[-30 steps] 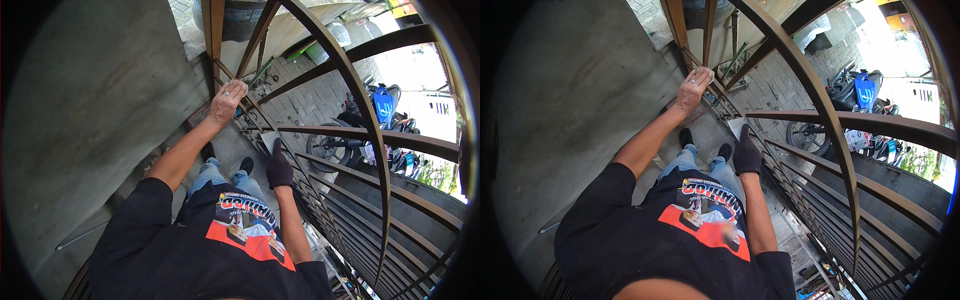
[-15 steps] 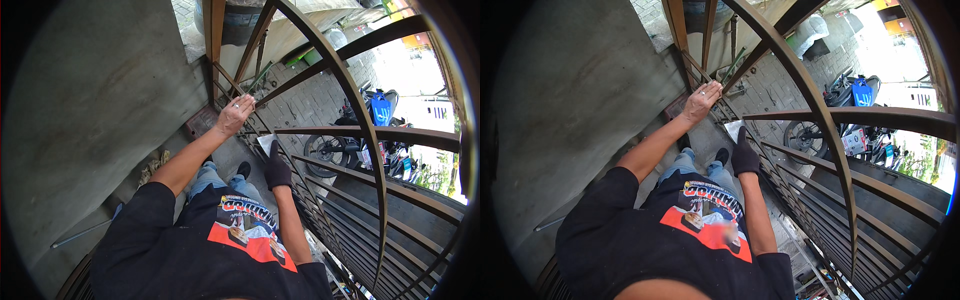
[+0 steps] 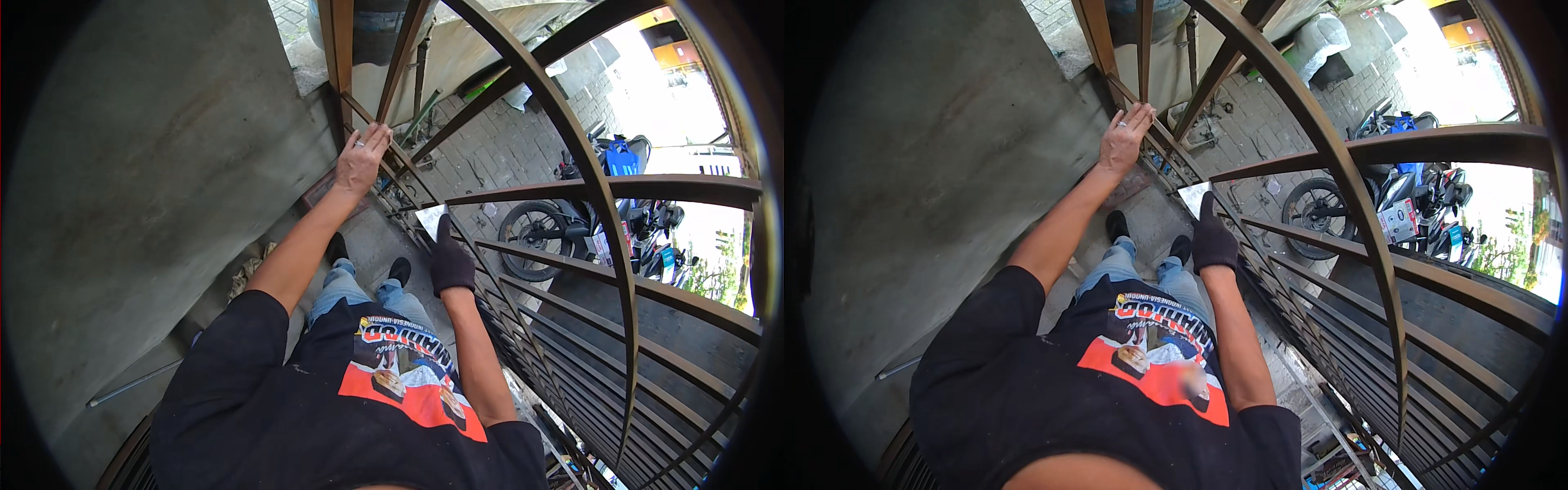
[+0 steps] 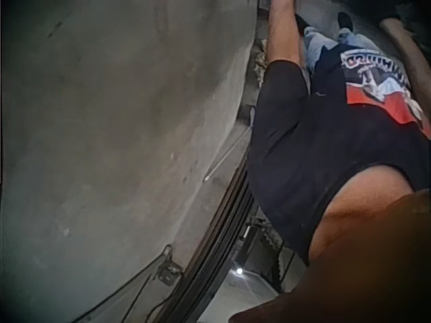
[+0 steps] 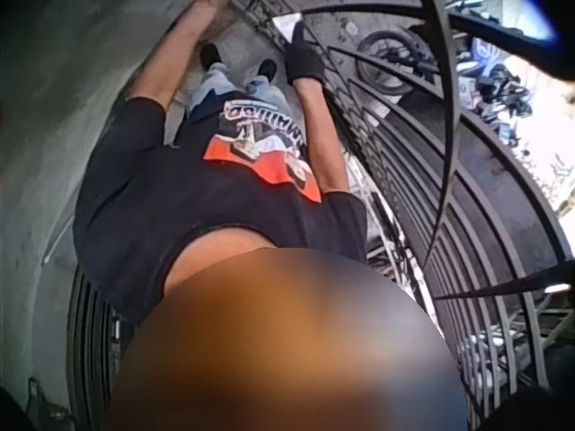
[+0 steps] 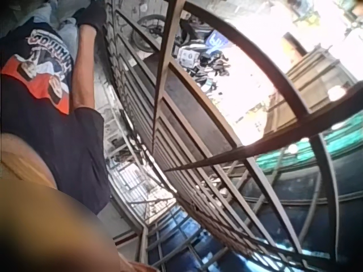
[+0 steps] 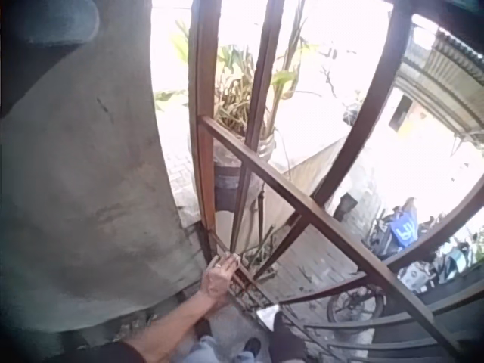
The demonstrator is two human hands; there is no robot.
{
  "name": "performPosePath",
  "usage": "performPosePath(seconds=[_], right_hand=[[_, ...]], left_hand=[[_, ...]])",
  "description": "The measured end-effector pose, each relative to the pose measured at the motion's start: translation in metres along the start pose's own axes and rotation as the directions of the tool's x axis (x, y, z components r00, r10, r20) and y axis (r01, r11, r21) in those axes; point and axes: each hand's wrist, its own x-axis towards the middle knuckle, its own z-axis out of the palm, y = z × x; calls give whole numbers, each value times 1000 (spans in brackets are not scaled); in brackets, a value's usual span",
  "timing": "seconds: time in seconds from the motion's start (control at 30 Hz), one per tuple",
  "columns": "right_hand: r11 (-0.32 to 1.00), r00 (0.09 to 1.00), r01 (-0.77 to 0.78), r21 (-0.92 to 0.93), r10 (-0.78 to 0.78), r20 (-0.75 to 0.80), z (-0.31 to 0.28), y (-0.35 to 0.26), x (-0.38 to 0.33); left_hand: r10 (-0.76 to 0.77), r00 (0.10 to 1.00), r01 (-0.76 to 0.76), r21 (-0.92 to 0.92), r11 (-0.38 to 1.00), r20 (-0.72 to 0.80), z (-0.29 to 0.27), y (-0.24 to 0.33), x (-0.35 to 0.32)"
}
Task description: Scraping and sanding paint off a metal gate to prepare it for refinishing.
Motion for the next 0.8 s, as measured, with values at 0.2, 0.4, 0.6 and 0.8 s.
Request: performPosePath(seconds=[0.2,0.4,0.6,0.8], right_hand=[[995,999,6,-102,-9,-36,-15,-20,16],[993,997,73,-94,-73,-5,-36,-49,53],[990,995,72,-124,-63,79,-31,-19,36],[997,996,77,-19,-76,42,-16,30,-38]], left_hand=[[95,995,-90,-139,986,24,7,41,-30],[143,990,-143,-67,987,3,0,24,-12],[188,981,-170,-245,954,51,-9,57,-39],[-56,998,44,-407,912,-17,-18,64,-51]])
